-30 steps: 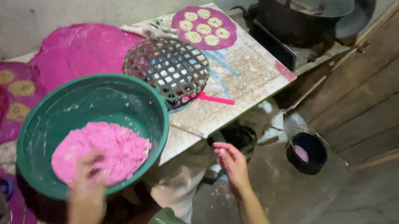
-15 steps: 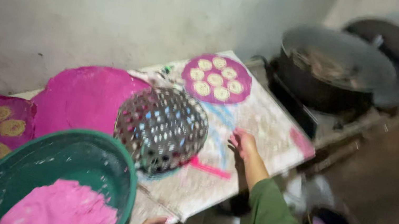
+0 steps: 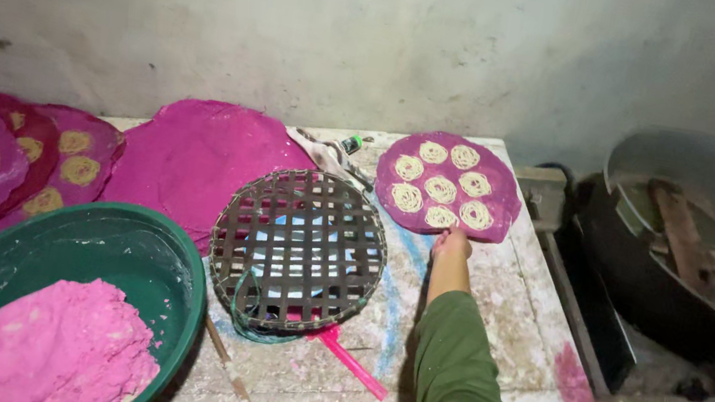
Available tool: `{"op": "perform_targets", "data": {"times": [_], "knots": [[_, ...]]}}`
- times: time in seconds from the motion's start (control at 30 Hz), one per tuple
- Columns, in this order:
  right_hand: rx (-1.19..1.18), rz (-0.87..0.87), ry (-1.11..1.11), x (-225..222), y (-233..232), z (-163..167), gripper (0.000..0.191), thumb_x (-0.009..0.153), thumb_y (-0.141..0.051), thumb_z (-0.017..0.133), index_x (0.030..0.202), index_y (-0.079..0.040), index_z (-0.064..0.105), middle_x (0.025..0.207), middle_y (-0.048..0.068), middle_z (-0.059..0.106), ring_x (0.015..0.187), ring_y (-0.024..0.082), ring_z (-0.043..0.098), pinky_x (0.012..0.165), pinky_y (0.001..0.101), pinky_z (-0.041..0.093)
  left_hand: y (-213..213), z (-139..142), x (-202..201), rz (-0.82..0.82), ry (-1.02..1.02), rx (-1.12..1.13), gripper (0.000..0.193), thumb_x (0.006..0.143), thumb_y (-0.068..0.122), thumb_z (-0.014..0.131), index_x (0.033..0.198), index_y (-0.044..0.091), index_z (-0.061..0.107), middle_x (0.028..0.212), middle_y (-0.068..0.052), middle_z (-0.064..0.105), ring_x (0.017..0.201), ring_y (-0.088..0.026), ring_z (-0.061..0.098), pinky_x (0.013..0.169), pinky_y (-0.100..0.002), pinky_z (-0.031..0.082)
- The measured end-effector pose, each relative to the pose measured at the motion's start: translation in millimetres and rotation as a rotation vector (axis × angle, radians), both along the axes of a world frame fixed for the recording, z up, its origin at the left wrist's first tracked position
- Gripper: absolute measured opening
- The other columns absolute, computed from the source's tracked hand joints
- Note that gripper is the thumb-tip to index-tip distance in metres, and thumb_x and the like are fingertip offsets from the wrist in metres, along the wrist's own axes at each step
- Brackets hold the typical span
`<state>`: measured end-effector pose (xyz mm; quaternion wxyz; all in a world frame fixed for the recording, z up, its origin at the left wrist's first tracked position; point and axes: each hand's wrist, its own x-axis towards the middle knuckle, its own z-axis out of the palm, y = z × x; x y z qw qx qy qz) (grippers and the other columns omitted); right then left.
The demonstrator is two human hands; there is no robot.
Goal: The person prepares pink dough, loads it into a manual extruder, and presses it through a nozzle to form thin noodle strands onto a pink mat. They repeatedly reload the extruder, extrude new strands, and arrange the noodles into circular piles on the mat. The person also handles woven trays and places a tray of noodles into a steamer.
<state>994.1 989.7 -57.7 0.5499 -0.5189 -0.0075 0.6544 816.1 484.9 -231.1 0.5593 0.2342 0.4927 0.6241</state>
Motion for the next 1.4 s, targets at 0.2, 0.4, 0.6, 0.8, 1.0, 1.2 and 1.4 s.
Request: {"op": "perform_targets", "data": {"times": [0.2, 0.4, 0.6, 0.8, 1.0, 1.2, 1.4], "knots": [[0.187, 0.152, -0.349, 15.9, -11.7, 4.6, 0.021, 0.096, -0.016, 0.068, 0.099, 0.004, 0.062, 0.07, 0.011, 0.061, 0.047, 0.02, 0.056, 0.037, 0.0301, 0.035, 39.5, 55.2, 42.5, 0.062, 0.272, 0.019, 0.051, 0.094, 0.026, 0.063, 0.14, 0.007, 0.053, 0.123, -0.02, 0.072, 0.106, -0.028, 0.073, 0.097, -0.042, 0.057], [0.444, 0.315, -0.325, 112.8, -58.1, -32.8, 0.013, 0.099, -0.01, 0.06, 0.102, 0.003, 0.061, 0.097, 0.01, 0.066, 0.082, 0.02, 0.069, 0.07, 0.0332, 0.065, 105.3, 122.9, 103.2, -0.163, 0.186, 0.057, 0.035, 0.1, 0.015, 0.057, 0.134, 0.006, 0.058, 0.119, -0.009, 0.067, 0.107, -0.018, 0.063, 0.093, -0.034, 0.054], [0.372, 0.446, -0.514, 290.7, -144.9, -85.0, 0.014, 0.1, -0.008, 0.061, 0.088, -0.002, 0.056, 0.076, 0.003, 0.055, 0.06, 0.013, 0.055, 0.055, 0.0305, 0.058, 208.4, 111.6, 150.0, -0.378, 0.313, 0.191, 0.031, 0.101, 0.016, 0.057, 0.13, 0.005, 0.06, 0.121, -0.006, 0.069, 0.116, -0.013, 0.064, 0.1, -0.027, 0.05], [0.283, 0.419, -0.537, 371.1, -183.7, -104.7, 0.004, 0.095, -0.006, 0.062, 0.098, -0.004, 0.061, 0.079, 0.008, 0.065, 0.061, 0.014, 0.06, 0.053, 0.0245, 0.048, 322.4, 83.2, 195.8, 0.023, 1.236, 0.135, 0.051, 0.079, 0.018, 0.073, 0.125, 0.004, 0.056, 0.119, -0.025, 0.055, 0.108, -0.043, 0.055, 0.093, -0.05, 0.046], [0.27, 0.314, -0.538, 372.1, -188.8, -108.6, 0.01, 0.098, -0.013, 0.061, 0.104, -0.006, 0.065, 0.078, 0.007, 0.065, 0.058, 0.012, 0.055, 0.049, 0.0237, 0.042, 366.5, 128.4, 192.9, -0.052, 1.134, -0.399, 0.055, 0.091, 0.031, 0.071, 0.131, 0.0, 0.051, 0.133, -0.027, 0.054, 0.115, -0.045, 0.061, 0.094, -0.052, 0.052], [0.269, 0.331, -0.652, 354.6, -193.0, -102.9, 0.014, 0.099, -0.014, 0.07, 0.099, -0.001, 0.065, 0.079, 0.006, 0.062, 0.06, 0.013, 0.053, 0.051, 0.0251, 0.04, 364.3, 151.2, 181.4, -0.142, 1.274, -0.245, 0.036, 0.086, 0.034, 0.076, 0.108, 0.006, 0.068, 0.11, -0.02, 0.07, 0.105, -0.041, 0.067, 0.088, -0.051, 0.055], [0.616, 0.243, -0.711, 343.0, -180.7, -72.8, 0.013, 0.097, -0.009, 0.07, 0.108, -0.002, 0.068, 0.085, 0.0, 0.066, 0.072, 0.008, 0.056, 0.062, 0.0222, 0.043, 352.7, 167.0, 169.6, -0.018, 1.016, 0.042, 0.029, 0.08, 0.028, 0.081, 0.1, 0.009, 0.071, 0.092, -0.018, 0.073, 0.089, -0.039, 0.071, 0.079, -0.047, 0.057]]}}
